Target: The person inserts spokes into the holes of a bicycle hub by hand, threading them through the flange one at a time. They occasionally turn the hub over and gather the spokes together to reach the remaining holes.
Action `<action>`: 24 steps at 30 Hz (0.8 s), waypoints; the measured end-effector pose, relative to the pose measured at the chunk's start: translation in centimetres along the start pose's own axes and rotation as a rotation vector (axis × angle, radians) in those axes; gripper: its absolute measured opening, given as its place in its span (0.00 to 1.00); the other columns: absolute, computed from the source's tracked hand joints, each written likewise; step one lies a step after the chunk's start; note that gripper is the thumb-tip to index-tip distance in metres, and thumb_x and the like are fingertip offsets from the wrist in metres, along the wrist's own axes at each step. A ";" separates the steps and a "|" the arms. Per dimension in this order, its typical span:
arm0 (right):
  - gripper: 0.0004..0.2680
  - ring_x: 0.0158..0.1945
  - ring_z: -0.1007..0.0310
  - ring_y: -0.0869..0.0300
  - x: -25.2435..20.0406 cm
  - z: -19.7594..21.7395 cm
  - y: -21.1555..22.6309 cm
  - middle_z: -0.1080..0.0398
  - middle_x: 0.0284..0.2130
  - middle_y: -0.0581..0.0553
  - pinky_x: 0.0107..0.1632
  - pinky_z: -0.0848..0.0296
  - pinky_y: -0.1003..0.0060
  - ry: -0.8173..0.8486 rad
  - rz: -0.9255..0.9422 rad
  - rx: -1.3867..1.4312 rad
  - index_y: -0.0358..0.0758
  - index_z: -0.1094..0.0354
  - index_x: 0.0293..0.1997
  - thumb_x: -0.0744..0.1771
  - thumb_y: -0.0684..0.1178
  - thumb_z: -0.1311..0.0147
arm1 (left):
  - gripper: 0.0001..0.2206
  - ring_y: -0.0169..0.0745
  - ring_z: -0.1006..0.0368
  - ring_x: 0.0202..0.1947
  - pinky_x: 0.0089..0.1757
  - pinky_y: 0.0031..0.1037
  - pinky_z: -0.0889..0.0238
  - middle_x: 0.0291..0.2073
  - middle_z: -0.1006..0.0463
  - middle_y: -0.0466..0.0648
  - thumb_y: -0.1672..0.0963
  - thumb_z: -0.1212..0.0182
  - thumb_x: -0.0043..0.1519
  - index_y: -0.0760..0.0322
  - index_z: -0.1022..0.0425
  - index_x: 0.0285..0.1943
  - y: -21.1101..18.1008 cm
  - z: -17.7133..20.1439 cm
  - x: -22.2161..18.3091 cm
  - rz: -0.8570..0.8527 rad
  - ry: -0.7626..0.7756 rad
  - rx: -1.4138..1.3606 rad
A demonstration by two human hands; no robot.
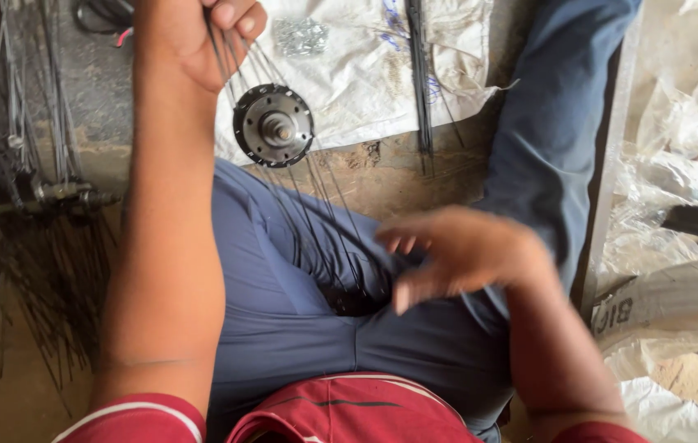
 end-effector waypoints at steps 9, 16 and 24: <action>0.08 0.27 0.26 0.59 15.0 10.4 -18.0 0.22 0.31 0.39 0.30 0.28 0.62 -0.946 -0.177 -0.055 0.33 0.23 0.43 0.70 0.48 0.40 | 0.18 0.29 0.43 0.22 0.31 0.27 0.47 0.20 0.41 0.39 0.56 0.53 0.77 0.58 0.39 0.29 -0.8 -1.5 -0.6 -0.021 0.044 0.099; 0.08 0.23 0.27 0.63 17.9 9.1 -18.5 0.22 0.28 0.40 0.26 0.29 0.66 -1.004 -0.354 0.058 0.33 0.23 0.39 0.67 0.49 0.38 | 0.21 0.28 0.43 0.21 0.31 0.26 0.47 0.20 0.41 0.38 0.52 0.53 0.80 0.57 0.39 0.30 -0.7 -0.9 -0.2 -0.013 0.059 0.092; 0.04 0.34 0.21 0.61 6.4 11.4 -12.2 0.23 0.34 0.42 0.34 0.20 0.68 -1.227 0.124 0.242 0.33 0.29 0.48 0.71 0.38 0.48 | 0.17 0.29 0.43 0.20 0.32 0.29 0.43 0.21 0.40 0.39 0.53 0.53 0.76 0.56 0.38 0.30 0.1 -0.9 0.8 0.040 -0.039 -0.030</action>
Point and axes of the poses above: each hand's wrist, its own x-axis towards the middle knuckle, its own z-axis out of the back of the hand, y = z × x, the point moved 1 cm from there along x, towards the middle knuckle
